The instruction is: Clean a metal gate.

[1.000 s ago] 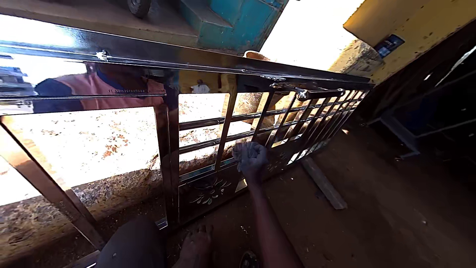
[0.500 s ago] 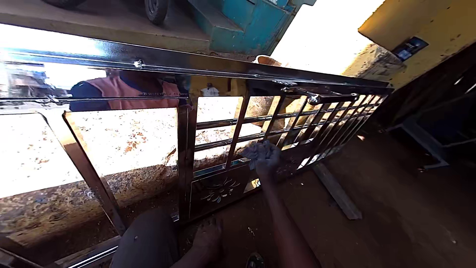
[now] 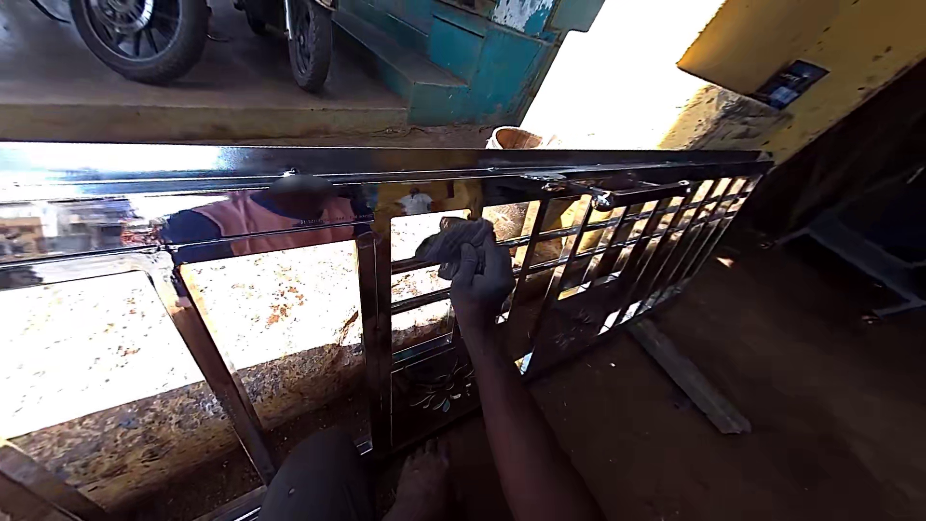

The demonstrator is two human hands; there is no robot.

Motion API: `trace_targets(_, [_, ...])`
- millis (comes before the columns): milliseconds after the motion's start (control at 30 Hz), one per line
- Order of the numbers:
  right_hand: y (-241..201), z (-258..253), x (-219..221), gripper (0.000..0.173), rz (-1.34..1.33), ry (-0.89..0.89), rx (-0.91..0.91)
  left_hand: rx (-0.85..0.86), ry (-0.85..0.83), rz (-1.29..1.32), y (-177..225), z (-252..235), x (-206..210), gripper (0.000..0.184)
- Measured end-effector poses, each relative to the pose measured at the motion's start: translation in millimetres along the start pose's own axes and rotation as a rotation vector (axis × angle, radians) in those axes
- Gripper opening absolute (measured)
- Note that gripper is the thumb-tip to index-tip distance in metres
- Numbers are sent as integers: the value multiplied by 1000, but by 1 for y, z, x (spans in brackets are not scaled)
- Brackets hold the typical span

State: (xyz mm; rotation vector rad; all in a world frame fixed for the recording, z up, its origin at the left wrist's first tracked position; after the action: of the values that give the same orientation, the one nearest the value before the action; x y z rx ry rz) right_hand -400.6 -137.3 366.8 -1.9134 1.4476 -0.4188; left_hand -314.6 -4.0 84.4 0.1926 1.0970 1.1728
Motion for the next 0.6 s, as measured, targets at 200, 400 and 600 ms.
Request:
trace_targets(200, [13,16,-10,28,-2,-132,-77,27,-12,-18,5,-1,2,71])
trace_targets(400, [-4,41,-37,26,184,-166,-239,13,-10,-8,3,3,8,69])
trace_targets(600, [-42,48,41,39,316,-660,62,8,16,-12,4,4,1,69])
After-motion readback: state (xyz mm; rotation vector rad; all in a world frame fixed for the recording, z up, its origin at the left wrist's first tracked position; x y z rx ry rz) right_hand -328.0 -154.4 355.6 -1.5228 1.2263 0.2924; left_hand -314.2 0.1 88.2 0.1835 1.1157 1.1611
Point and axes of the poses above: each hand's wrist, its own z-axis away from the middle knuckle, its own x-axis out of the palm, y = z × x, the point moved 8 cm from there along -z, towards the middle knuckle, and after that the axes turned 14 degrees about x, right-handed, at the moved point
